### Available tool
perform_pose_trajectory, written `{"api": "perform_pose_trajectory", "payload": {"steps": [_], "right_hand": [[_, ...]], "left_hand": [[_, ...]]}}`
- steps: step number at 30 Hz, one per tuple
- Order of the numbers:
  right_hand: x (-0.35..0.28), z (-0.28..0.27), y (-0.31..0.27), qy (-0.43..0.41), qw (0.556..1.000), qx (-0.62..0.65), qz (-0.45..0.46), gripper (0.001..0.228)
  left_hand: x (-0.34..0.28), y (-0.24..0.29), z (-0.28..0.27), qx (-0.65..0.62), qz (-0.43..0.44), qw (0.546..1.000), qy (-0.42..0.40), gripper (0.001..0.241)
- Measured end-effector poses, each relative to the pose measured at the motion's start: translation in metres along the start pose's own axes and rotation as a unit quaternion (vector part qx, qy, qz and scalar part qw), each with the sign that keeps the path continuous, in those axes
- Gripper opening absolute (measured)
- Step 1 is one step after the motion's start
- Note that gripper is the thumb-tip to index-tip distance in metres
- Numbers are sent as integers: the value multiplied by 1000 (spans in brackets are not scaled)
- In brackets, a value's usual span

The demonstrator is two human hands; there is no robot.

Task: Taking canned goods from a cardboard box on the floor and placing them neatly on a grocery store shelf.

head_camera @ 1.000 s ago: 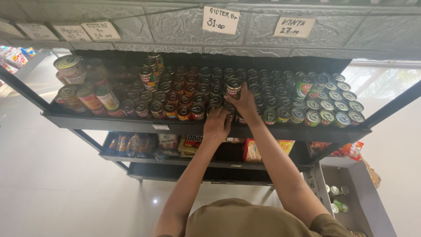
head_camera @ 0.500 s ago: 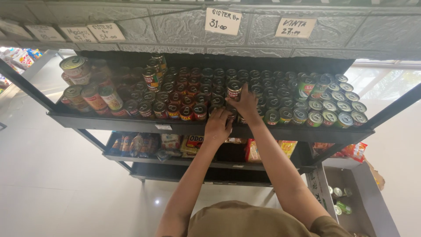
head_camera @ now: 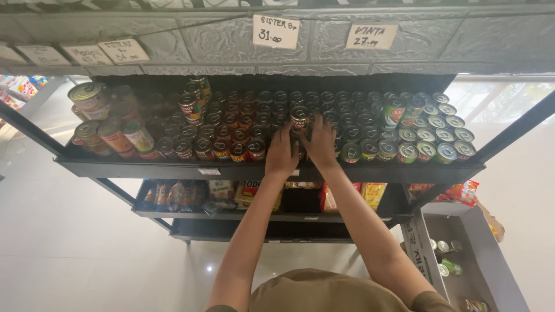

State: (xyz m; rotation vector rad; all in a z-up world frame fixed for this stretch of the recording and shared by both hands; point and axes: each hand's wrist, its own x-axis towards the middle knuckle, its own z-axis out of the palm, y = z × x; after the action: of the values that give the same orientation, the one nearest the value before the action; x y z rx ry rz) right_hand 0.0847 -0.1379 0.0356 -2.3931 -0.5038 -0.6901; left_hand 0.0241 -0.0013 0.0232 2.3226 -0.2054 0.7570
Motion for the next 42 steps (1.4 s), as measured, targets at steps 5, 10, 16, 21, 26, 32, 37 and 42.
{"api": "perform_pose_trajectory", "payload": {"steps": [5, 10, 16, 21, 26, 32, 37, 42], "right_hand": [[5, 3, 11, -1, 999, -29, -13, 52], [4, -5, 8, -26, 999, -31, -21, 45], [-22, -29, -1, 41, 997, -14, -58, 47], [-100, -76, 5, 64, 991, 71, -93, 41], [-201, -109, 76, 105, 992, 46, -57, 36], [-329, -172, 178, 42, 992, 16, 115, 39], [-443, -223, 245, 19, 962, -1, 274, 35], [-527, -268, 295, 26, 915, 63, 398, 27]], "left_hand": [[13, 15, -10, -56, -89, 993, -60, 59], [2, 20, -9, -54, -124, 988, -71, 56], [-19, 28, 2, -10, 17, 996, 86, 56], [-83, 68, 43, -19, 107, 988, 110, 31], [-148, 110, 105, -116, 165, 979, 13, 36], [-202, 158, 201, -185, 211, 940, -195, 47], [-241, 222, 276, -209, 222, 897, -320, 52], [-285, 268, 347, -232, 255, 853, -391, 46]]}}
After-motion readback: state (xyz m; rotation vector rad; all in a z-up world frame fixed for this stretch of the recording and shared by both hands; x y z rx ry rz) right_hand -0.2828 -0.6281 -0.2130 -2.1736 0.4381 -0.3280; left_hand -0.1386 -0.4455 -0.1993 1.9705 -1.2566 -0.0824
